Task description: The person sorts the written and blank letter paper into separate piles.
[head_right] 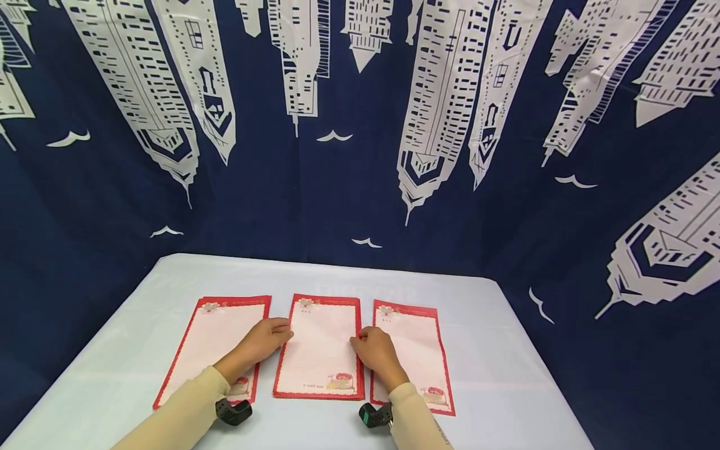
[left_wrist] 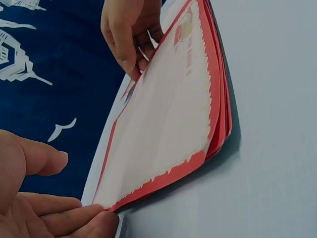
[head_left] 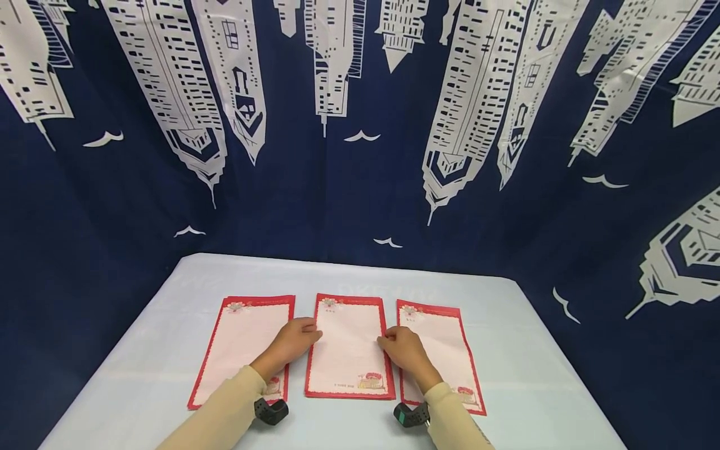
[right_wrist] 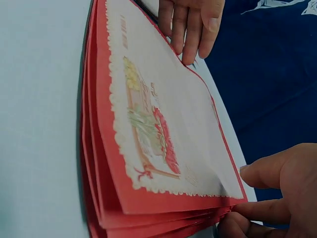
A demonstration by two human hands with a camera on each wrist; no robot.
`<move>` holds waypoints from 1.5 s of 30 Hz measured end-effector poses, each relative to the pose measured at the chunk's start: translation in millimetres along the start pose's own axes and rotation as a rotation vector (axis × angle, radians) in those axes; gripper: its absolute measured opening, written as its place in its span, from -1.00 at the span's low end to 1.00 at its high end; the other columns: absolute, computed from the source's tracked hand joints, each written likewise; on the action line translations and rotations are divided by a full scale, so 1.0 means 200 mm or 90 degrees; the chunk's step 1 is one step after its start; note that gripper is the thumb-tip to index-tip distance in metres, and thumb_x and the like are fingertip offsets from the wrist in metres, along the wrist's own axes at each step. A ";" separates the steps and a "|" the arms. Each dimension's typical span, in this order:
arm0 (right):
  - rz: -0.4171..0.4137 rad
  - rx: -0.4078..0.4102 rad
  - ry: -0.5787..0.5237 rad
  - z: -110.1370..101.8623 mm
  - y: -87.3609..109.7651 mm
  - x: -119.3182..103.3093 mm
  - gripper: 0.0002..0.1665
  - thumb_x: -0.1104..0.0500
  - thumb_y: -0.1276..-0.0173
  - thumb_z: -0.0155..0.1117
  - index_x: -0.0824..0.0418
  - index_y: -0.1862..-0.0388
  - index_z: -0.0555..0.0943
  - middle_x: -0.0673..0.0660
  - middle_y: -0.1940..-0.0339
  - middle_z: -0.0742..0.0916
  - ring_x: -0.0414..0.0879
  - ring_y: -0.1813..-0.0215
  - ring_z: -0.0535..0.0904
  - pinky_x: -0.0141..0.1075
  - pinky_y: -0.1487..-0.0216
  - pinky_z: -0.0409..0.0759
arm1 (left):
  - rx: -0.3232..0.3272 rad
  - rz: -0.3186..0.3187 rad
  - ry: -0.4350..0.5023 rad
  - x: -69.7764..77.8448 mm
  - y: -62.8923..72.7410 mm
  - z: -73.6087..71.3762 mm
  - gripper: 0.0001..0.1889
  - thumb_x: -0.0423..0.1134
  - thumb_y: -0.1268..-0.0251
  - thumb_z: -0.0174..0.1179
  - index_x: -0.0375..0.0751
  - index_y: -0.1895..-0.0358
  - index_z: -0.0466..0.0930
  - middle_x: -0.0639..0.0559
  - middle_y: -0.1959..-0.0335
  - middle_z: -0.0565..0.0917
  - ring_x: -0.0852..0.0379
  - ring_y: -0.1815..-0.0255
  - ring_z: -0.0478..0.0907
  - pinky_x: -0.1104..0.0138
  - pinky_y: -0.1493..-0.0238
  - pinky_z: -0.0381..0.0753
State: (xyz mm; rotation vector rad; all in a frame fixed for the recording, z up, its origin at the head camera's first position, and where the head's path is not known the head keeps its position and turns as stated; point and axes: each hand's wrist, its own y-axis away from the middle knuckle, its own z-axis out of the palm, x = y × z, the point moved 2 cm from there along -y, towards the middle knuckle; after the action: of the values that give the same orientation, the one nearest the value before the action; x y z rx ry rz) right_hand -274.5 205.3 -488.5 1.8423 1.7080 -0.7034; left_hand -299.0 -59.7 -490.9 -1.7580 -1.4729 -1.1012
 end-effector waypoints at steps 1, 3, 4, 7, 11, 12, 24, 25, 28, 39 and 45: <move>-0.002 0.003 -0.001 0.00 0.00 0.00 -0.65 0.11 -0.38 0.35 0.37 0.03 0.69 0.06 0.38 0.66 -0.11 0.38 0.50 -0.28 0.39 0.52 | 0.003 0.003 0.004 0.00 0.00 0.00 -0.47 -0.21 -0.43 0.24 -0.50 -0.32 0.46 -0.27 -0.20 0.62 -0.22 -0.29 0.51 -0.04 -0.27 0.49; -0.004 0.009 -0.006 0.00 0.00 0.00 -0.66 0.12 -0.38 0.35 0.36 0.02 0.68 0.05 0.43 0.62 -0.11 0.41 0.49 -0.28 0.41 0.50 | 0.012 0.007 0.010 0.01 0.00 0.01 -0.47 -0.23 -0.42 0.23 -0.52 -0.32 0.45 -0.29 -0.20 0.62 -0.24 -0.29 0.50 -0.05 -0.27 0.49; -0.007 0.013 -0.009 0.00 -0.01 0.00 -0.66 0.13 -0.38 0.35 0.37 0.01 0.68 0.05 0.44 0.61 -0.12 0.41 0.48 -0.29 0.42 0.48 | 0.018 0.010 0.018 0.01 0.00 0.01 -0.48 -0.26 -0.42 0.23 -0.53 -0.31 0.45 -0.31 -0.19 0.61 -0.25 -0.29 0.51 -0.04 -0.26 0.50; -0.015 0.040 -0.022 0.01 -0.02 0.01 -0.68 0.16 -0.37 0.36 0.36 0.01 0.68 0.04 0.45 0.60 -0.13 0.44 0.47 -0.31 0.44 0.47 | 0.045 0.013 0.070 0.01 0.00 0.01 -0.52 -0.35 -0.40 0.22 -0.56 -0.30 0.45 -0.35 -0.17 0.61 -0.22 -0.22 0.56 0.02 -0.16 0.59; -0.036 0.094 -0.054 0.02 -0.03 0.01 -0.74 0.24 -0.32 0.37 0.36 0.07 0.70 0.03 0.44 0.65 -0.15 0.44 0.49 -0.33 0.42 0.49 | 0.078 0.000 0.212 0.00 -0.01 0.02 -0.53 -0.50 -0.38 0.14 -0.59 -0.32 0.40 -0.38 -0.18 0.56 -0.08 -0.01 0.63 0.17 0.09 0.70; -0.041 0.105 -0.064 0.01 -0.03 0.01 -0.76 0.26 -0.30 0.36 0.35 0.09 0.70 0.02 0.44 0.67 -0.16 0.43 0.50 -0.33 0.41 0.49 | 0.084 -0.009 0.248 0.00 -0.01 0.03 -0.52 -0.52 -0.37 0.12 -0.59 -0.33 0.39 -0.38 -0.17 0.55 -0.03 0.07 0.63 0.21 0.15 0.70; -0.013 0.168 -0.135 -0.13 0.01 0.10 -0.74 0.29 -0.33 0.34 0.33 0.02 0.73 0.04 0.35 0.72 -0.15 0.34 0.56 -0.30 0.29 0.54 | 0.100 -0.049 0.386 0.09 -0.05 0.16 -0.55 -0.54 -0.33 0.16 -0.59 -0.27 0.45 -0.34 0.04 0.68 0.19 0.52 0.55 0.32 0.46 0.66; -0.009 0.172 -0.134 -0.16 0.02 0.11 -0.73 0.28 -0.34 0.33 0.33 0.00 0.73 0.05 0.33 0.72 -0.14 0.32 0.56 -0.30 0.29 0.54 | 0.095 -0.048 0.382 0.10 -0.05 0.18 -0.57 -0.52 -0.35 0.15 -0.59 -0.26 0.46 -0.34 0.03 0.68 0.19 0.51 0.55 0.32 0.46 0.67; 0.005 0.181 -0.130 -0.23 0.04 0.15 -0.71 0.25 -0.38 0.31 0.32 -0.03 0.72 0.09 0.24 0.73 -0.09 0.25 0.59 -0.30 0.27 0.55 | 0.072 -0.042 0.367 0.15 -0.07 0.23 -0.60 -0.50 -0.40 0.13 -0.53 -0.26 0.50 -0.29 0.03 0.68 0.17 0.51 0.56 0.29 0.43 0.68; 0.048 0.218 -0.094 -0.48 0.10 0.33 -0.68 0.25 -0.46 0.21 0.40 -0.09 0.68 0.26 0.13 0.72 0.06 0.13 0.56 -0.31 0.23 0.54 | -0.064 0.050 0.257 0.34 -0.18 0.49 -0.54 -0.44 -0.40 0.13 -0.46 -0.34 0.47 -0.19 0.07 0.64 0.07 0.39 0.64 0.16 0.34 0.73; 0.094 0.221 -0.083 -0.52 0.13 0.46 -0.63 0.22 -0.47 0.19 0.42 -0.13 0.64 0.30 0.10 0.71 0.09 0.11 0.58 -0.31 0.26 0.53 | -0.098 0.036 0.209 0.41 -0.20 0.59 -0.53 -0.34 -0.41 0.17 -0.43 -0.34 0.47 -0.09 0.29 0.69 0.10 0.52 0.56 0.22 0.46 0.69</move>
State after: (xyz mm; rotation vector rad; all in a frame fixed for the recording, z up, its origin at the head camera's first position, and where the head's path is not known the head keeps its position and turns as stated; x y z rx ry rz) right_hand -239.5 342.5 -475.0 2.0757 1.4167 -1.0861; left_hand -308.3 89.4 -479.5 -1.6139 -1.1597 -1.4271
